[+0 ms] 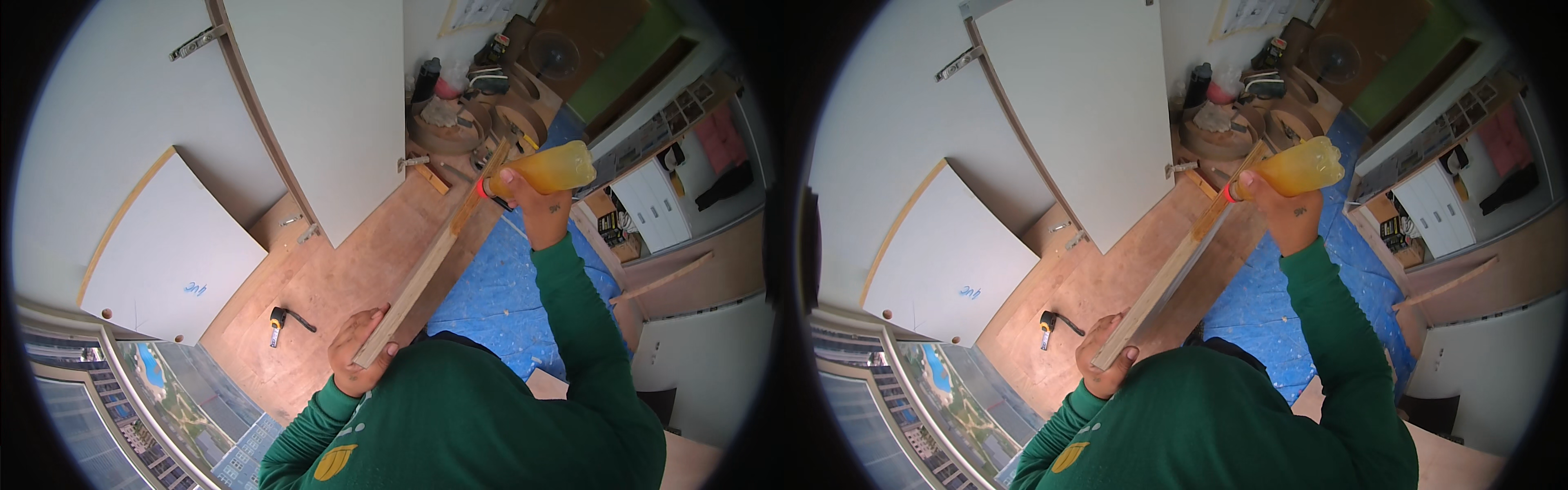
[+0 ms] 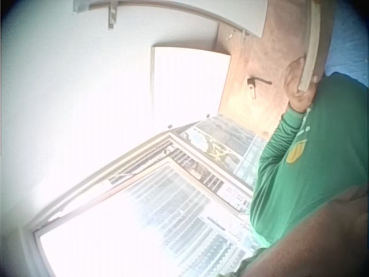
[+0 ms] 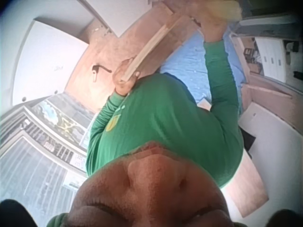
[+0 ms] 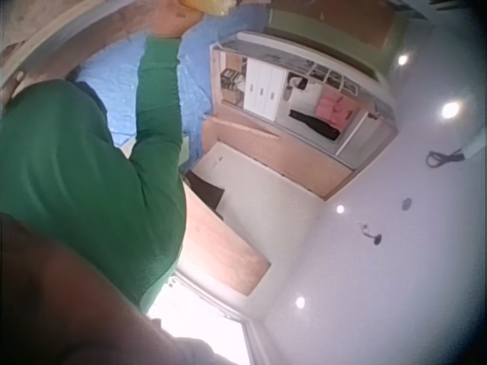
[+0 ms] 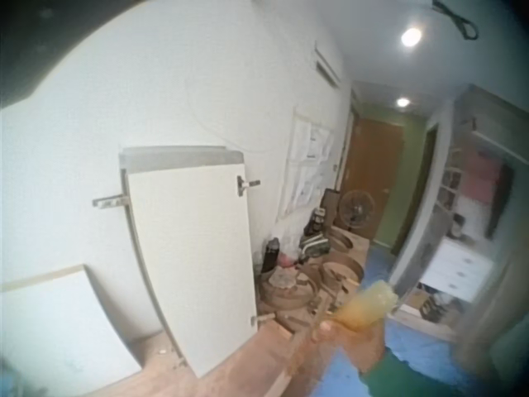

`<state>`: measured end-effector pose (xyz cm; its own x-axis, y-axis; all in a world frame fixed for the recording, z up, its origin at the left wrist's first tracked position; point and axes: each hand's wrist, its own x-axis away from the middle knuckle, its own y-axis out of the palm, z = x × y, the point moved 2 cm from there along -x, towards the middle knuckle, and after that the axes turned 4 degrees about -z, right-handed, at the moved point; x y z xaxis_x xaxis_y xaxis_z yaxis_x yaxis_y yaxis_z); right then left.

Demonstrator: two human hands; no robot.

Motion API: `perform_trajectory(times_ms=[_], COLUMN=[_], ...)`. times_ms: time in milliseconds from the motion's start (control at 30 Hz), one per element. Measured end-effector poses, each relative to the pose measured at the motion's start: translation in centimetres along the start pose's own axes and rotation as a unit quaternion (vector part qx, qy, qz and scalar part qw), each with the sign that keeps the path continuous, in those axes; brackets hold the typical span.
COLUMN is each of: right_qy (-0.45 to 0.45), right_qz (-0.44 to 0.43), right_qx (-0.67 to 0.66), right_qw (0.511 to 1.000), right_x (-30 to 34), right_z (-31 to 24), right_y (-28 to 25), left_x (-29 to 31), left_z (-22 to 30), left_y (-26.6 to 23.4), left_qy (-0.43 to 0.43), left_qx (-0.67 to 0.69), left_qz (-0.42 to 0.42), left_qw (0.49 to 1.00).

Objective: The person holds a wooden plank and applies a yellow liquid from a plastic bottle along its edge. The person moves the bottle steadily along the plank to distribute the liquid evenly.

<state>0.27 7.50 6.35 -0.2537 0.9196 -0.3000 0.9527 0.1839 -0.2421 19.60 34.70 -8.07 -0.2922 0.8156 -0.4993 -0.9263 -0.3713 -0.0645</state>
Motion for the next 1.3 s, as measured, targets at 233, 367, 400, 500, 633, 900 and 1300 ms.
perform_trajectory(times_ms=[233, 367, 400, 500, 633, 900, 1300], right_qy=[-0.124, 0.003, 0.006, -0.035, -0.083, 0.062, 0.169], right_qz=[-0.021, -0.014, -0.027, -0.063, -0.126, -0.135, -0.076], right_qx=[0.030, 0.012, 0.016, 0.009, 0.027, -0.241, -0.251], right_qw=[0.992, 1.000, 0.999, 0.997, 0.988, 0.959, 0.950], right_x=[3.7, 1.1, 1.1, 4.2, 8.2, 5.4, 6.0], right_z=[-0.8, -0.4, -0.5, -1.4, -3.1, -2.1, 0.4], right_y=[1.2, 0.1, 0.1, 1.6, 3.8, 1.1, 0.5], left_x=[0.1, -0.1, -0.2, -0.3, -0.5, -0.4, -0.3], left_z=[-0.3, 0.1, 0.2, 0.1, -0.1, 0.0, -0.4], left_y=[0.0, 0.0, -0.1, -0.2, -0.4, -0.2, -0.2], left_qy=[-0.001, 0.011, 0.013, -0.001, 0.004, 0.025, 0.038], left_qx=[0.008, -0.011, -0.015, -0.003, 0.004, 0.015, 0.023], left_qz=[0.003, -0.004, -0.003, 0.001, 0.002, 0.004, 0.007], left_qw=[1.000, 1.000, 1.000, 1.000, 1.000, 1.000, 0.999])
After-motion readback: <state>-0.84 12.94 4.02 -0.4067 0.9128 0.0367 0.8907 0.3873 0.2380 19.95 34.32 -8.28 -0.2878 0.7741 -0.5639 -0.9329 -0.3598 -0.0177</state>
